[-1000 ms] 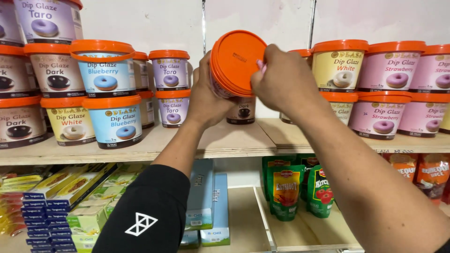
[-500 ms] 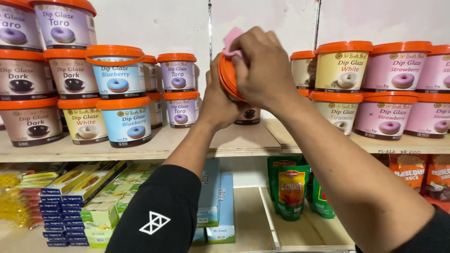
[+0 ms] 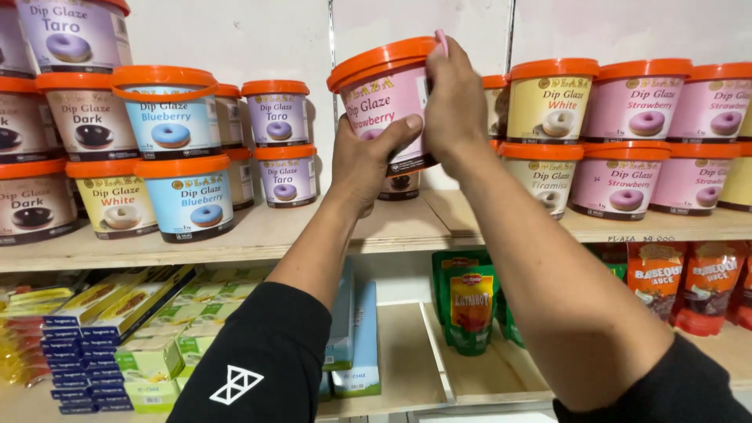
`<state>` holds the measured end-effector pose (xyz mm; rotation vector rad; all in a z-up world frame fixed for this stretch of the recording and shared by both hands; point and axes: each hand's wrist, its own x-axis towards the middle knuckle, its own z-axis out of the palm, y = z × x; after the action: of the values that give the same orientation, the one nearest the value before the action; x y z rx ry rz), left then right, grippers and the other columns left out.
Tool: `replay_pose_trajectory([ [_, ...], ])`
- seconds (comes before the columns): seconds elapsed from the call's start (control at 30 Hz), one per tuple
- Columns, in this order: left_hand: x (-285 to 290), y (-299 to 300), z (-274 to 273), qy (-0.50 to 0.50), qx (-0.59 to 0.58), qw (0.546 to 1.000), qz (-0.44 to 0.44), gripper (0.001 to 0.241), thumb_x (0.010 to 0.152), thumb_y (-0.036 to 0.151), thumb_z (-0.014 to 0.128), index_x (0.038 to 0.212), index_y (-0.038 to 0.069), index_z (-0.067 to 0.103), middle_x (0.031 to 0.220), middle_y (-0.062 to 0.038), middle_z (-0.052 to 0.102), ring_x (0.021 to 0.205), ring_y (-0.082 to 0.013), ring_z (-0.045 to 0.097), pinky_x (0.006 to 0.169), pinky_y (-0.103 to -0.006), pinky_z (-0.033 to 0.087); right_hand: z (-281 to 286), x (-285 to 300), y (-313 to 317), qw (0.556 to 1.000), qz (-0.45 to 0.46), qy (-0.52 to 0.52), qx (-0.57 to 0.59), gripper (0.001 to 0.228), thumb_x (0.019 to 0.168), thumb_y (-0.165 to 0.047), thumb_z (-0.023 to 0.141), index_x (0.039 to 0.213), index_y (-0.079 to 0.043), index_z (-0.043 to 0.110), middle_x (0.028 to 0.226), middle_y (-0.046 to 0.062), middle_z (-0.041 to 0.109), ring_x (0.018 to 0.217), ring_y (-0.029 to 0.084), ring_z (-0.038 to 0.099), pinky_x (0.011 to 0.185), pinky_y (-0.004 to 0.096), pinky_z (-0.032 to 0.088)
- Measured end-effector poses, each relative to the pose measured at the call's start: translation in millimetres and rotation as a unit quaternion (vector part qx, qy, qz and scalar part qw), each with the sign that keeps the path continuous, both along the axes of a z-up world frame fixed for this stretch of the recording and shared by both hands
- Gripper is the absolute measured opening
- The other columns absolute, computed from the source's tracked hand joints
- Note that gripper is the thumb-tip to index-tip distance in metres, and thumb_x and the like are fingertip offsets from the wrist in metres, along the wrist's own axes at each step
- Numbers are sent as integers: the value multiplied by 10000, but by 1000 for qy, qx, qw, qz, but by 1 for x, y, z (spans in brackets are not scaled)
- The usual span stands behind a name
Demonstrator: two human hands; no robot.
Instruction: Wiping down and organizing plastic tubs of donut glaze on storage shelves.
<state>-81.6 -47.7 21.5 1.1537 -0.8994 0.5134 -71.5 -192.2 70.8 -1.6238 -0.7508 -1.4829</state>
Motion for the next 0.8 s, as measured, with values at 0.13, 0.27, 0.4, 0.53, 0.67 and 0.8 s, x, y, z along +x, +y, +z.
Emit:
replay_pose_trajectory([
  [0.13, -8, 8, -12, -52, 35, 991, -117, 721, 712, 337, 814, 1300, 6, 559, 1145, -139, 701, 1035, -206, 720, 946, -308, 609, 14, -67, 4, 908, 214, 308, 187, 789, 1039, -584, 202, 1301, 51, 589, 1147, 246, 670, 1077, 312, 706, 943, 441, 594],
  [0.27, -17, 3, -18, -43, 38, 995, -77, 794, 683, 379, 838, 1294, -19, 523, 1132, -153, 681, 1033, -225, 711, 948, -337, 614, -9, -19, -25, 897, 352, 205, 173, 481, 1062, -406, 418, 1188, 2, 640, 1097, 135, 750, 1006, 232, 739, 915, 371, 610],
  [0.4, -21, 0, 1, 14, 44, 998, 37, 812, 636, 430, 847, 1216, -66, 570, 1049, -152, 731, 908, -221, 759, 844, -338, 653, -45, -48, -5, 990, 88, 90, 70, 522, 1109, -379, 357, 1104, 13, 701, 1047, 197, 750, 940, 254, 681, 873, 378, 568],
  [0.53, -16, -5, 22, 57, -15, 974, 220, 881, 632, 458, 878, 1211, -55, 457, 1020, -131, 704, 869, -208, 752, 794, -336, 647, -56, -41, 9, 952, -128, -247, -127, 558, 1233, -287, 281, 1314, 170, 591, 1447, 338, 541, 1330, 437, 529, 1103, 432, 466],
  [0.67, -19, -7, 24, -67, 67, 971, 218, 856, 639, 458, 875, 1226, -37, 497, 1048, -121, 731, 907, -219, 762, 831, -349, 660, -14, -13, -11, 989, 60, -46, 126, 526, 1145, -285, 347, 1080, 64, 735, 1199, 278, 655, 1105, 390, 682, 973, 442, 529],
  [0.8, -26, 9, 16, -69, 104, 991, -47, 817, 677, 473, 802, 1278, -33, 574, 1032, -134, 724, 916, -228, 782, 843, -362, 691, 5, -55, -18, 901, 256, 303, 175, 327, 1012, -200, 446, 1091, 26, 670, 1024, 203, 741, 943, 309, 798, 821, 433, 628],
])
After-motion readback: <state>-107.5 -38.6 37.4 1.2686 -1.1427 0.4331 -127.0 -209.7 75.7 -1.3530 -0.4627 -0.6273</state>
